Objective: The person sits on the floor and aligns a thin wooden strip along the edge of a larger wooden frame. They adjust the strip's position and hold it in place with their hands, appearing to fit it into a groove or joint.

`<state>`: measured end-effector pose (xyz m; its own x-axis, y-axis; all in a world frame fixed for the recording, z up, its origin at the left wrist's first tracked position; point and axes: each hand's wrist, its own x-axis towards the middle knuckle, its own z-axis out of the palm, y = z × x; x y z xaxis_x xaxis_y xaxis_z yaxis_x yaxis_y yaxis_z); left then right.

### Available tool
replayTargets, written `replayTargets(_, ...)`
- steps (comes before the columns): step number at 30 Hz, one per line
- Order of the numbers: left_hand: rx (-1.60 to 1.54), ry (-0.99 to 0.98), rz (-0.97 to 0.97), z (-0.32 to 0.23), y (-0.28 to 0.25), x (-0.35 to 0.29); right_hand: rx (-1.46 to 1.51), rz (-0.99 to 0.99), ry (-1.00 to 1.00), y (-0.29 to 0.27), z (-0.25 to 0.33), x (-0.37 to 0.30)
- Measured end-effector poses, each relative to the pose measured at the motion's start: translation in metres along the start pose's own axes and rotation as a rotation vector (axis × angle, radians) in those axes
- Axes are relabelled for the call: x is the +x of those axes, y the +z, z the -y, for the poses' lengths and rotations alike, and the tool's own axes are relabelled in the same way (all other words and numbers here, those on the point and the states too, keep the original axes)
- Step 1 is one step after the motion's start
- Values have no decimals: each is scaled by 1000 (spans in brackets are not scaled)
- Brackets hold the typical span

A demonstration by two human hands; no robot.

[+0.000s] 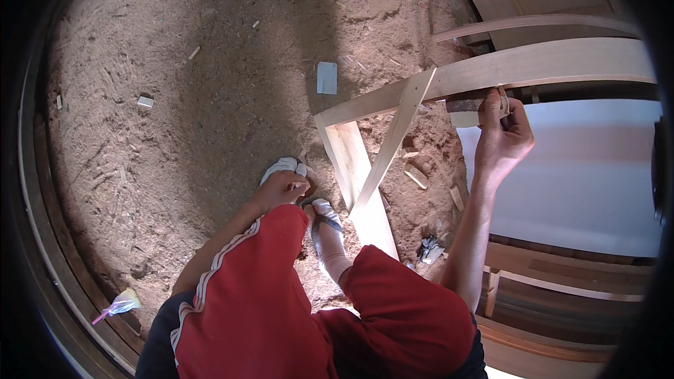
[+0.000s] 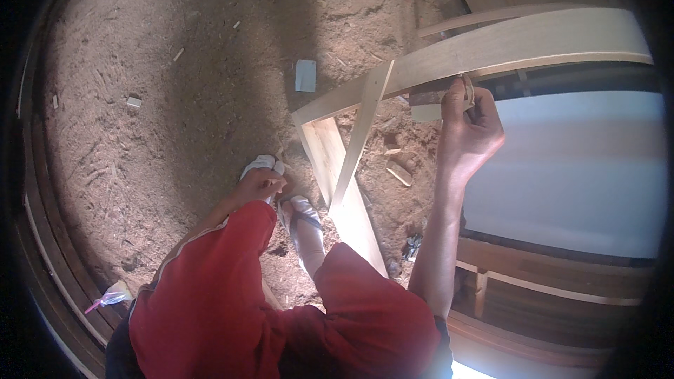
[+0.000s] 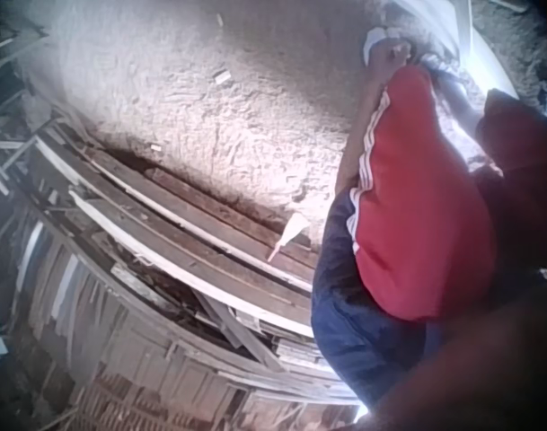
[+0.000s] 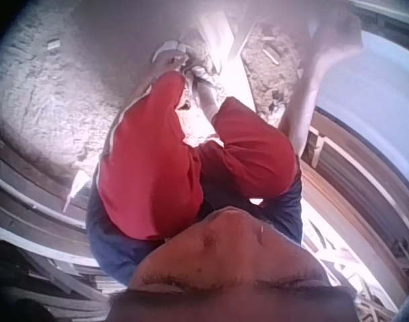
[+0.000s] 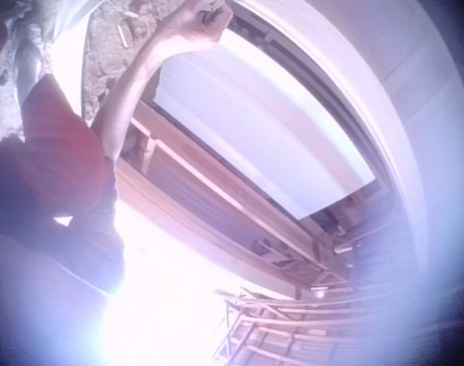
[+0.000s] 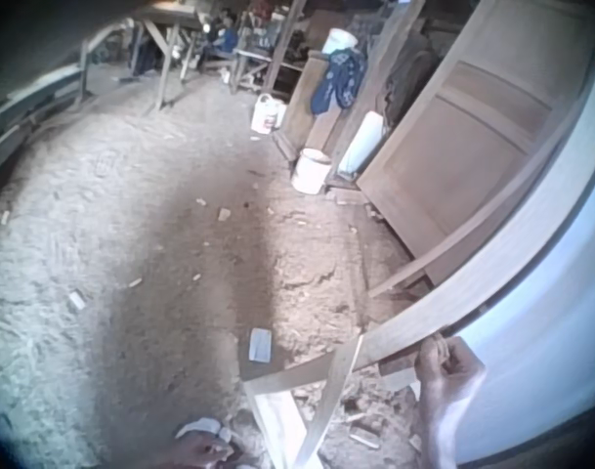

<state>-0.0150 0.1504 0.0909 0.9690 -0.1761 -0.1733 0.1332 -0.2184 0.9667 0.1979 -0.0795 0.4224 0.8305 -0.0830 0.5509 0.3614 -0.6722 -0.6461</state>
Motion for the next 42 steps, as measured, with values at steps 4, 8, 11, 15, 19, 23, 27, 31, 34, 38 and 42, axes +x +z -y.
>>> replayTargets(4,-23,16,-9,-3,2,0,-51,32,-11,-2,0,-3)
replayTargets(8,-9,16,18,-6,5,4,-18,47,-69,0,-8,-6)
replayTargets(11,-13,-4,17,-4,0,1,-68,96,-95,11,-23,-16)
replayTargets(15,-51,2,15,-4,-3,-2,-117,178,-116,24,-32,-35)
replayTargets(19,-93,69,1,-2,-1,-1,-40,280,-114,41,-63,-55)
replayTargets(23,-9,108,8,13,1,0,-23,330,-165,56,-88,-68)
replayTargets(27,-5,69,12,4,2,0,3,402,-190,67,-110,-83)
replayTargets(31,-29,47,1,3,1,-2,108,475,-191,82,-116,-99)
replayTargets(34,-23,45,-12,8,0,-2,107,534,-19,95,-121,-110)
replayTargets(38,34,104,-12,13,8,5,28,577,56,111,-180,-133)
replayTargets(42,53,83,14,1,2,2,-74,632,98,118,-190,-150)
